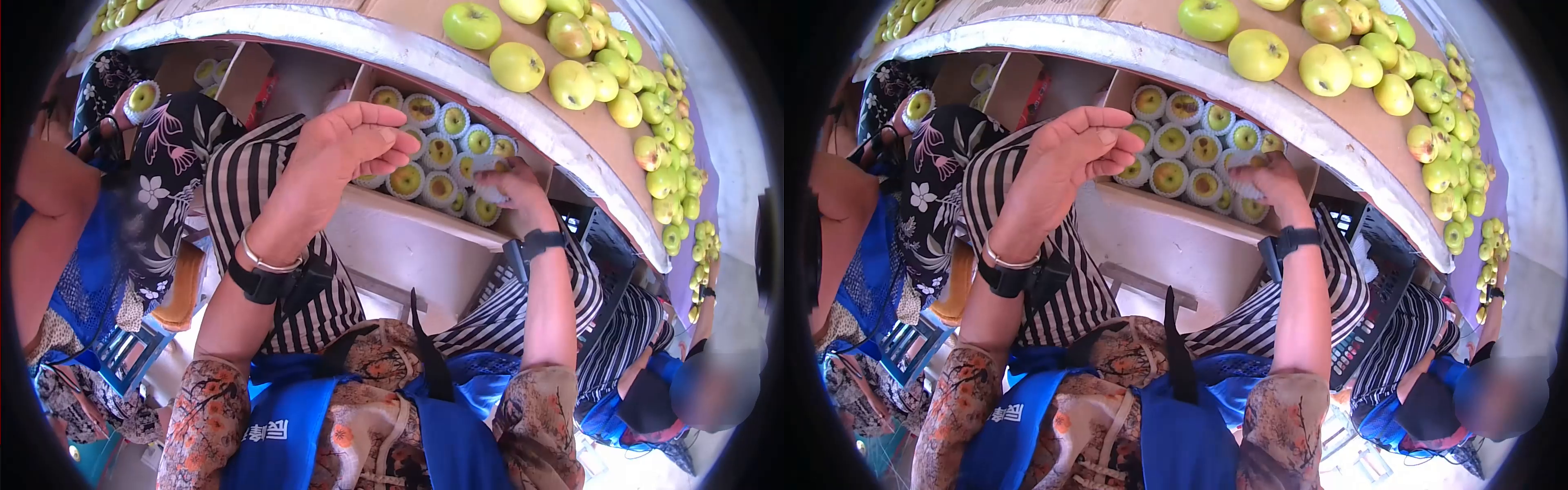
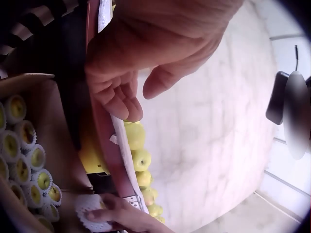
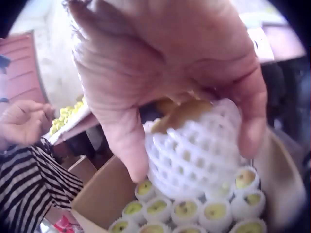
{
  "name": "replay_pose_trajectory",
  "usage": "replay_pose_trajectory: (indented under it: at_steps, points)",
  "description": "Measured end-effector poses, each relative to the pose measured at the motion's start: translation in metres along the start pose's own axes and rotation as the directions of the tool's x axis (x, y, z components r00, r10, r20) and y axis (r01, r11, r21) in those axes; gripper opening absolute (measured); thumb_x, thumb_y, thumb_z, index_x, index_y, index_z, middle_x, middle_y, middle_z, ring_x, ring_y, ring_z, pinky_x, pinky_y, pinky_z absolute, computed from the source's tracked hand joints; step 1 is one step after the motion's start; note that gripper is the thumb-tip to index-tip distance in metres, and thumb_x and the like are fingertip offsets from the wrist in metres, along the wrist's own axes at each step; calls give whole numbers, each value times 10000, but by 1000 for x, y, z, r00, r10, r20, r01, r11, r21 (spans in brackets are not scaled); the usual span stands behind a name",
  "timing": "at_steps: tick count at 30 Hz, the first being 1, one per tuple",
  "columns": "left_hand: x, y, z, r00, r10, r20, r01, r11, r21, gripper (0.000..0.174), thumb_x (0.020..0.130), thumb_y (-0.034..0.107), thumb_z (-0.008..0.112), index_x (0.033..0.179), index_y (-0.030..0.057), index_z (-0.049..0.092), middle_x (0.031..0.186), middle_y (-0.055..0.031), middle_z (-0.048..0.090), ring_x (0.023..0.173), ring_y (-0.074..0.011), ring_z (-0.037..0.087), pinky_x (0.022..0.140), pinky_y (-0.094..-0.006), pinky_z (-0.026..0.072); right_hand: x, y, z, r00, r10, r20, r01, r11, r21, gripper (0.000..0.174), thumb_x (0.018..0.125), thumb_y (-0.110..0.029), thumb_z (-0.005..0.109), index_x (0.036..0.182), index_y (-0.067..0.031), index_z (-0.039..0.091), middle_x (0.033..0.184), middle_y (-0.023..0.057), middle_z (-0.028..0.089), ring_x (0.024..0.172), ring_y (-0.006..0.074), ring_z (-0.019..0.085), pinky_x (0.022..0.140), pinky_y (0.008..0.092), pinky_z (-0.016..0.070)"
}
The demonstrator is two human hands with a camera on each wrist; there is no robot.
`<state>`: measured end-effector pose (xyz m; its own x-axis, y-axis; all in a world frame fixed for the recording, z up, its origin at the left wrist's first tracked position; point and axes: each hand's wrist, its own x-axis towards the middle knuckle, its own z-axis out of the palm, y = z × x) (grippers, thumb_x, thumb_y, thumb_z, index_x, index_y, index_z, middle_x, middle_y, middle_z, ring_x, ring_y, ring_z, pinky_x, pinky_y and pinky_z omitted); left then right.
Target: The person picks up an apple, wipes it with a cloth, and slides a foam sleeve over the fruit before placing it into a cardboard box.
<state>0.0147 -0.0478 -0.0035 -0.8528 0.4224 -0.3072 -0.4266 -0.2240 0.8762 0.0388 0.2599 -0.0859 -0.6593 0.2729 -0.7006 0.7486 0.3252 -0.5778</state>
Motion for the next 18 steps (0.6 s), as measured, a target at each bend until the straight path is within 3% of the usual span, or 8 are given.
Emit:
replay_pose_trajectory:
  at_steps: [1, 4, 7, 10, 16, 18]
  points:
    - [0, 2, 1, 1000, -6, -4, 7, 1000, 18, 283, 980, 139, 546, 1217, -10, 583, 1046, -107, 705, 895, -116, 660, 832, -251, 520, 2, 1, 2, 998, 59, -30, -56, 992, 111, 809, 697, -259, 837, 1379, -61, 450, 1287, 111, 591, 1219, 302, 539, 937, 522, 488]
    - [2, 5, 3, 1000, -10, 3, 10, 1000, 27, 282, 981, 142, 544, 1216, -9, 588, 1040, -104, 707, 888, -112, 659, 830, -249, 520, 36, 33, -2, 995, 98, 2, -95, 964, 248, 910, 707, -261, 842, 1445, -34, 361, 1369, 106, 506, 1244, 265, 508, 937, 493, 495]
    - [5, 10, 8, 1000, -17, 6, 17, 998, 55, 281, 983, 144, 541, 1213, -9, 592, 1032, -101, 708, 881, -109, 660, 823, -244, 521, 56, 54, 5, 987, 144, 71, -160, 890, 426, 754, 722, -261, 831, 1365, -93, 476, 1294, 64, 557, 1190, 256, 542, 941, 486, 495]
    - [7, 8, 13, 999, -34, 4, 33, 996, 81, 280, 983, 145, 540, 1211, -8, 595, 1022, -99, 709, 873, -106, 661, 815, -240, 524, 72, 67, 13, 967, 121, 225, -235, 765, 600, 561, 732, -211, 817, 1230, -119, 576, 1261, 82, 577, 1158, 261, 552, 942, 506, 493]
    - [10, 3, 15, 999, -42, 9, 41, 994, 98, 279, 985, 152, 544, 1208, -4, 601, 1013, -94, 710, 866, -104, 661, 809, -238, 526, 94, 107, 28, 932, 79, 353, -294, 734, 612, 487, 742, -202, 799, 1174, -79, 611, 1229, 82, 598, 1144, 266, 554, 922, 523, 511]
    - [10, 3, 16, 999, -49, 10, 47, 993, 105, 277, 985, 152, 544, 1206, -3, 603, 1011, -93, 710, 864, -104, 661, 809, -237, 525, 91, 116, 22, 916, 100, 389, -301, 811, 502, 545, 737, -199, 794, 1220, -64, 578, 1277, 95, 570, 1160, 277, 548, 930, 531, 508]
